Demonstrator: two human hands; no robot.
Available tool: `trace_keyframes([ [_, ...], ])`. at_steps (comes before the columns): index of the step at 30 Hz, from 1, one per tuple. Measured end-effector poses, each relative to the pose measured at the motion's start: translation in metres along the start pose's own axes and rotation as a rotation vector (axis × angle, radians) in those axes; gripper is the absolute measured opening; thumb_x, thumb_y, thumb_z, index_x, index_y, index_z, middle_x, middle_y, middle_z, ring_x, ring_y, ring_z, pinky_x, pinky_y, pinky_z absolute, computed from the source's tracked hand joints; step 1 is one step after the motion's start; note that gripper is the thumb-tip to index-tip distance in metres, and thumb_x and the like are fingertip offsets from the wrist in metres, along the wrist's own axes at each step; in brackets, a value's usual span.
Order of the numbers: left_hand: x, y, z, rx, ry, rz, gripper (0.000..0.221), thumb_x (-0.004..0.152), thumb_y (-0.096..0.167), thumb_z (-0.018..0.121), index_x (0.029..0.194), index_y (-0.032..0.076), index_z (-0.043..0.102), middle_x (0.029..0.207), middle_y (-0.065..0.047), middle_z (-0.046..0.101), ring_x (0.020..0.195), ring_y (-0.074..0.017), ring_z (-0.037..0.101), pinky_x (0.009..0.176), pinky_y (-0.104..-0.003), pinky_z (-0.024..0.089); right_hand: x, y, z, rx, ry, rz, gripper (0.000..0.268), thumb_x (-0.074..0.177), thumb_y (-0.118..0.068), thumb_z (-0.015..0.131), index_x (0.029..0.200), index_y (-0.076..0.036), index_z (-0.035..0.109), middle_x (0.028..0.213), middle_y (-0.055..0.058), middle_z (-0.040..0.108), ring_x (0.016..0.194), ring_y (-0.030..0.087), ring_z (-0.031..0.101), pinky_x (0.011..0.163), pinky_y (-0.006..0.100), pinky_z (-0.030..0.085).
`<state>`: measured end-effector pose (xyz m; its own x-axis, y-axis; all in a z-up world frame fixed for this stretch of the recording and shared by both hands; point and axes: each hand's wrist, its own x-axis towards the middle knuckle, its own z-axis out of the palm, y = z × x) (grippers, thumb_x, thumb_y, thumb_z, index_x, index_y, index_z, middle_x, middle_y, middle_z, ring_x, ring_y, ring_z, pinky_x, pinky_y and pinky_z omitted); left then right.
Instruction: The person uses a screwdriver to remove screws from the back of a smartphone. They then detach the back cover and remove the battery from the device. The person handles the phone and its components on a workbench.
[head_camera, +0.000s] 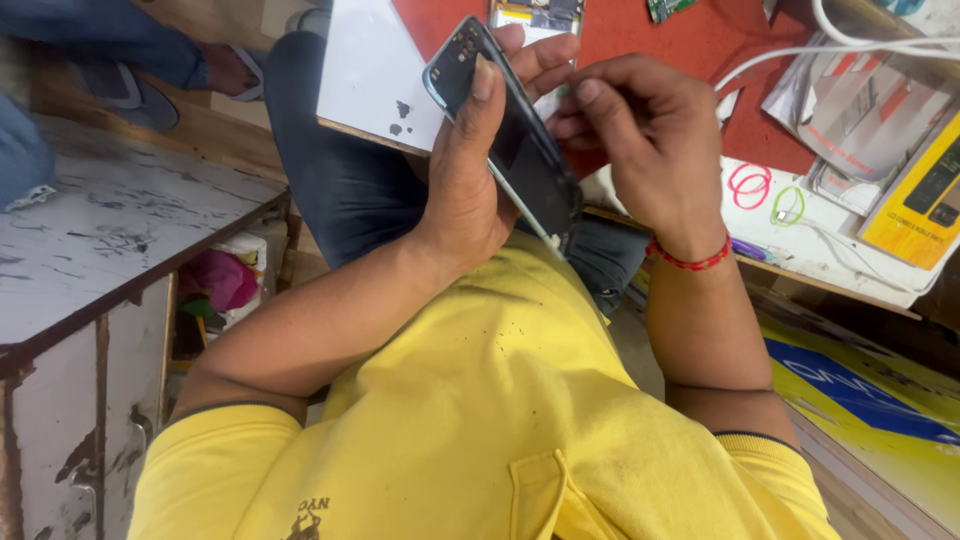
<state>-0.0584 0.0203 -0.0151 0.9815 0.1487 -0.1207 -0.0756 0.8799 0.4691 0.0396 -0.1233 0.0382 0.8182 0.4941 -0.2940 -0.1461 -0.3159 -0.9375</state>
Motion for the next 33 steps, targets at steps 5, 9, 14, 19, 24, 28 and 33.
trace_keyframes([
  [5, -0.004, 0.021, -0.011, 0.036, 0.103, 0.009, 0.070, 0.104, 0.059, 0.057, 0.154, 0.013, 0.035, 0.155, -0.015, 0.050, 0.147, -0.0269, 0.049, 0.123, -0.052, 0.044, 0.004, 0.001, 0.004, -0.729, 0.272, -0.425, 0.042, 0.099, -0.021, 0.082, 0.126, 0.004, 0.062, 0.106, 0.013, 0.074, 0.090, 0.024, 0.073, 0.075, 0.033, 0.059],
  [9, -0.014, 0.041, -0.028, 0.013, 0.154, 0.075, 0.069, 0.105, 0.061, 0.057, 0.150, 0.013, 0.037, 0.150, -0.015, 0.051, 0.139, -0.0259, 0.051, 0.120, -0.056, 0.042, 0.004, 0.007, 0.033, -1.092, 0.341, -0.514, 0.088, 0.081, -0.041, 0.096, 0.140, 0.004, 0.048, 0.118, 0.018, 0.062, 0.104, 0.039, 0.062, 0.081, 0.046, 0.055],
  [14, -0.017, 0.052, -0.038, -0.032, 0.193, 0.128, 0.071, 0.104, 0.062, 0.058, 0.151, 0.012, 0.038, 0.146, -0.014, 0.052, 0.134, -0.0248, 0.053, 0.120, -0.058, 0.042, 0.014, 0.006, 0.049, -1.054, 0.257, -0.428, 0.088, 0.086, -0.033, 0.093, 0.146, 0.002, 0.039, 0.130, 0.020, 0.053, 0.118, 0.042, 0.059, 0.085, 0.048, 0.056],
  [19, -0.021, 0.058, -0.042, -0.038, 0.198, 0.132, 0.072, 0.102, 0.062, 0.060, 0.147, 0.010, 0.038, 0.145, -0.015, 0.052, 0.134, -0.0256, 0.053, 0.117, -0.060, 0.043, 0.022, 0.006, 0.052, -1.005, 0.230, -0.357, 0.087, 0.077, -0.030, 0.094, 0.135, 0.005, 0.040, 0.131, 0.027, 0.049, 0.115, 0.047, 0.057, 0.078, 0.050, 0.055],
  [24, -0.023, 0.053, -0.046, -0.034, 0.208, 0.143, 0.075, 0.102, 0.062, 0.059, 0.151, 0.009, 0.038, 0.149, -0.016, 0.052, 0.132, -0.0260, 0.055, 0.119, -0.061, 0.047, 0.037, 0.017, 0.046, -0.999, 0.200, -0.445, 0.092, 0.071, -0.033, 0.099, 0.133, 0.004, 0.042, 0.121, 0.026, 0.049, 0.112, 0.047, 0.056, 0.080, 0.052, 0.054],
  [28, -0.023, 0.053, -0.047, -0.024, 0.210, 0.141, 0.074, 0.102, 0.062, 0.059, 0.150, 0.009, 0.038, 0.145, -0.016, 0.052, 0.134, -0.0267, 0.055, 0.115, -0.059, 0.046, 0.045, 0.028, 0.037, -0.883, 0.135, -0.513, 0.074, 0.072, -0.026, 0.096, 0.122, 0.005, 0.052, 0.116, 0.025, 0.059, 0.107, 0.048, 0.062, 0.087, 0.051, 0.054],
  [33, -0.020, 0.050, -0.049, -0.012, 0.206, 0.152, 0.071, 0.103, 0.061, 0.059, 0.148, 0.011, 0.040, 0.146, -0.016, 0.054, 0.132, -0.0257, 0.056, 0.116, -0.058, 0.049, 0.049, 0.017, 0.026, -0.689, 0.001, -0.418, 0.046, 0.091, -0.017, 0.094, 0.117, 0.006, 0.064, 0.106, 0.021, 0.072, 0.092, 0.039, 0.075, 0.080, 0.041, 0.058],
])
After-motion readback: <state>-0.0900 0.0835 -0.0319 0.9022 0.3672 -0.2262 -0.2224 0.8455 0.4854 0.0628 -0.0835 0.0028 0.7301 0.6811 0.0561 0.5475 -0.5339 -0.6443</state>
